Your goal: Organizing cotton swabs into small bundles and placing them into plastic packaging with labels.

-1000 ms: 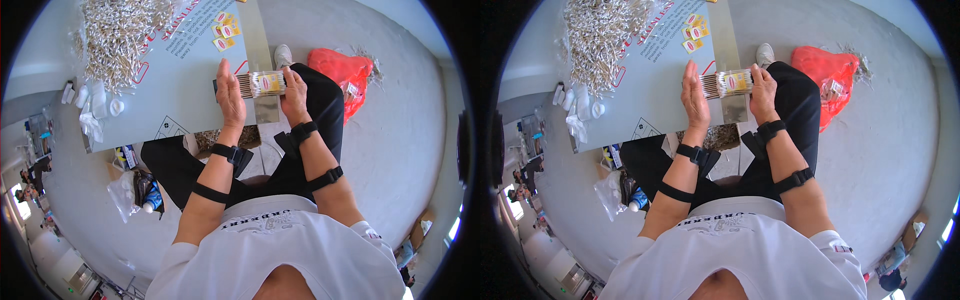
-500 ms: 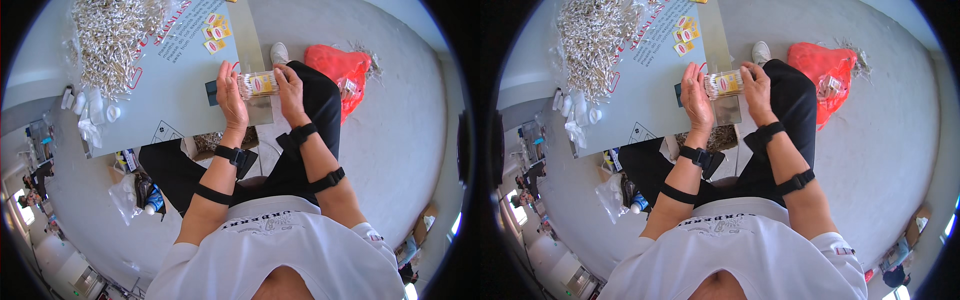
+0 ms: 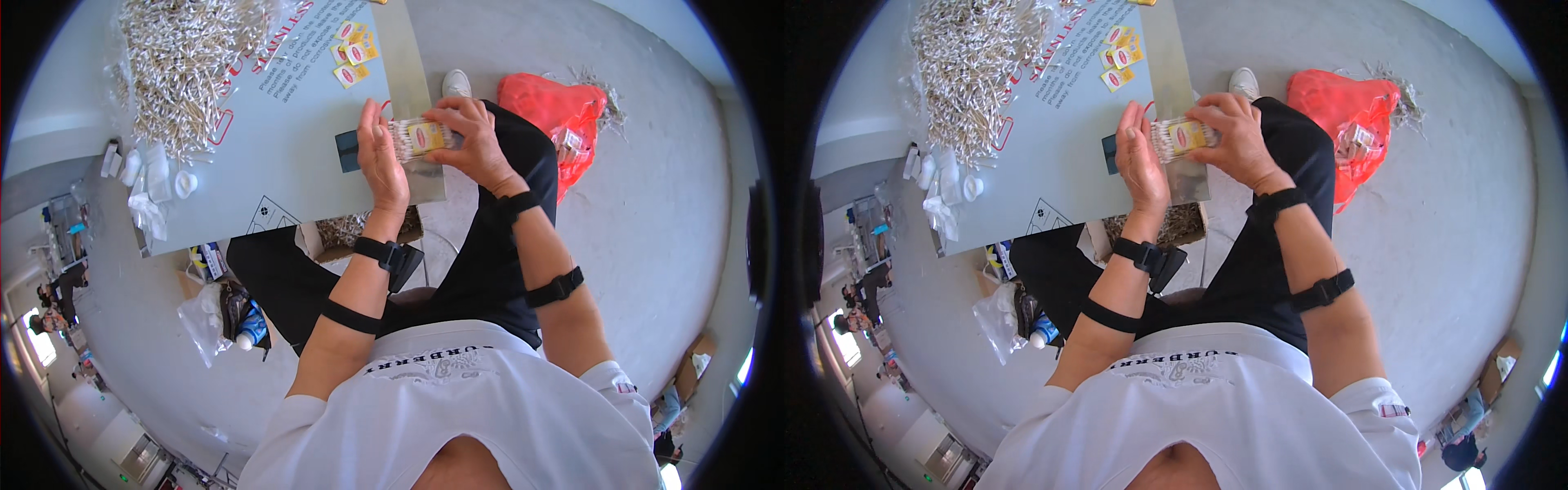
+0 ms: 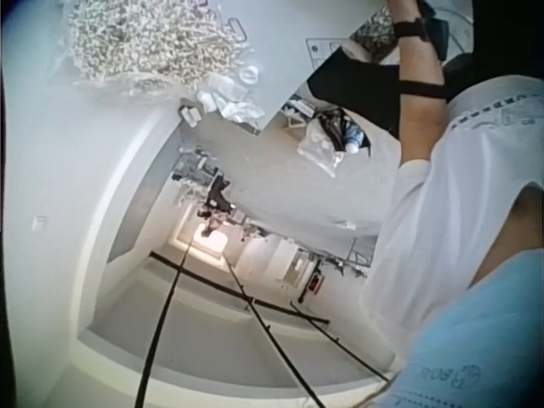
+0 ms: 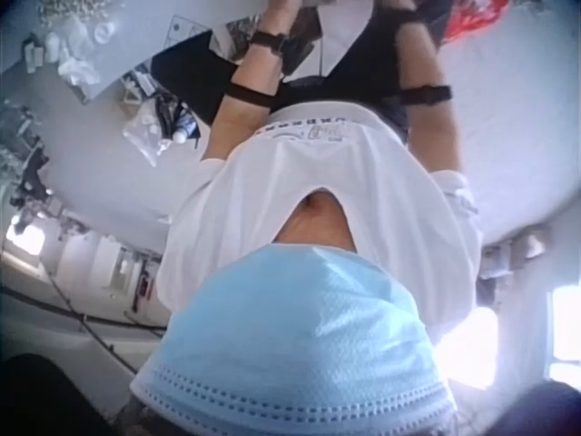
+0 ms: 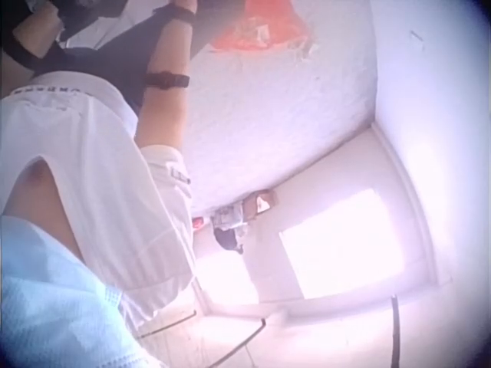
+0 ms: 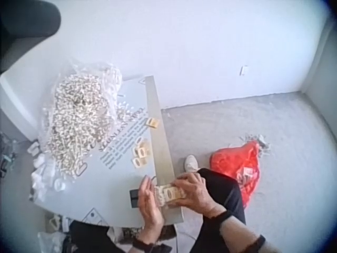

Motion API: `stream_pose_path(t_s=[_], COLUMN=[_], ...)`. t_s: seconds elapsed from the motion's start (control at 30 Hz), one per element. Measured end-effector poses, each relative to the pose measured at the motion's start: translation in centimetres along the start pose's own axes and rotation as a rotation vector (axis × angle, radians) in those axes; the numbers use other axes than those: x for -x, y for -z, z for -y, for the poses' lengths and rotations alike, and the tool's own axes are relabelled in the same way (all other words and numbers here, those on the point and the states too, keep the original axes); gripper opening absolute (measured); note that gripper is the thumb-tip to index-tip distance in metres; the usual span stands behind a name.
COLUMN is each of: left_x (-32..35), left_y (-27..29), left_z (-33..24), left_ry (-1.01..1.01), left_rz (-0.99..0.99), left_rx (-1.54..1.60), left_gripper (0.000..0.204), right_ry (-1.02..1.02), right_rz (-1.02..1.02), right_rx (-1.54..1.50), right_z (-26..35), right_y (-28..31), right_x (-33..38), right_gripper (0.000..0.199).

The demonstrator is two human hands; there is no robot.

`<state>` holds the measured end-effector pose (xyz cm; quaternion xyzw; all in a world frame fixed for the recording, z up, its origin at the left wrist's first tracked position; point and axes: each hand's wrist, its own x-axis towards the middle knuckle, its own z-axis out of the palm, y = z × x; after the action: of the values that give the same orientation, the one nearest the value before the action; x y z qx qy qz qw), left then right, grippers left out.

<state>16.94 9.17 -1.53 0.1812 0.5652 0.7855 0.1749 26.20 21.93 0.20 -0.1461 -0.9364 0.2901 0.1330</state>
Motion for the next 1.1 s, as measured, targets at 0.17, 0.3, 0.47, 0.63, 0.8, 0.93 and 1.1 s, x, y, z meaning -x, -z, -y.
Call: stream_pose_path(t_s=[0.17, 0.3, 0.47, 0.63, 0.8, 0.93, 1.1], left_x=[-0.3, -0.1, 0.0, 0.4, 0.7, 0.5, 1.5], left_y=[0.1, 0.2, -1.0, -2.4, -2.2, -0.3, 0.4], left_z=[0.4, 0.4, 0.1, -0.1, -0.1, -0.1, -0.6], left_ry=[0.005, 0.013, 0.01, 0.072, -0.044, 0.005, 0.037], left_rz=[0.006, -0.01, -0.062, -0.149, 0.039, 0.024, 0.035], left_rx=[0.018, 0.031, 0.079, 0.182, -0.262, 0.061, 0.052], left_gripper=[0.07, 0.07, 0.067, 0.066, 0.065, 0.066, 0.069], right_ry=[-0.758, -0.915, -0.934, -0.675, -0.722, -0.411, 0.022], right_rz=[-0.403, -0.367, -0.453, -0.579, -0.465, -0.525, -0.061], right_rx=[-1.259, -1.339, -1.214, -0.711, -0.581, -0.126, 0.14], right_z=[-1.3, 0.0, 0.1, 0.7, -0.6, 0.1, 1.4], right_y=[-3.4, -4.6, -5.4, -5.6, -4.9, -2.8, 1.2], right_x=[0.7, 0.2, 0.1, 0.0, 0.1, 0.5, 0.2], right_gripper=[0.03, 0.039, 0.044, 0.05, 0.044, 0.04, 0.059])
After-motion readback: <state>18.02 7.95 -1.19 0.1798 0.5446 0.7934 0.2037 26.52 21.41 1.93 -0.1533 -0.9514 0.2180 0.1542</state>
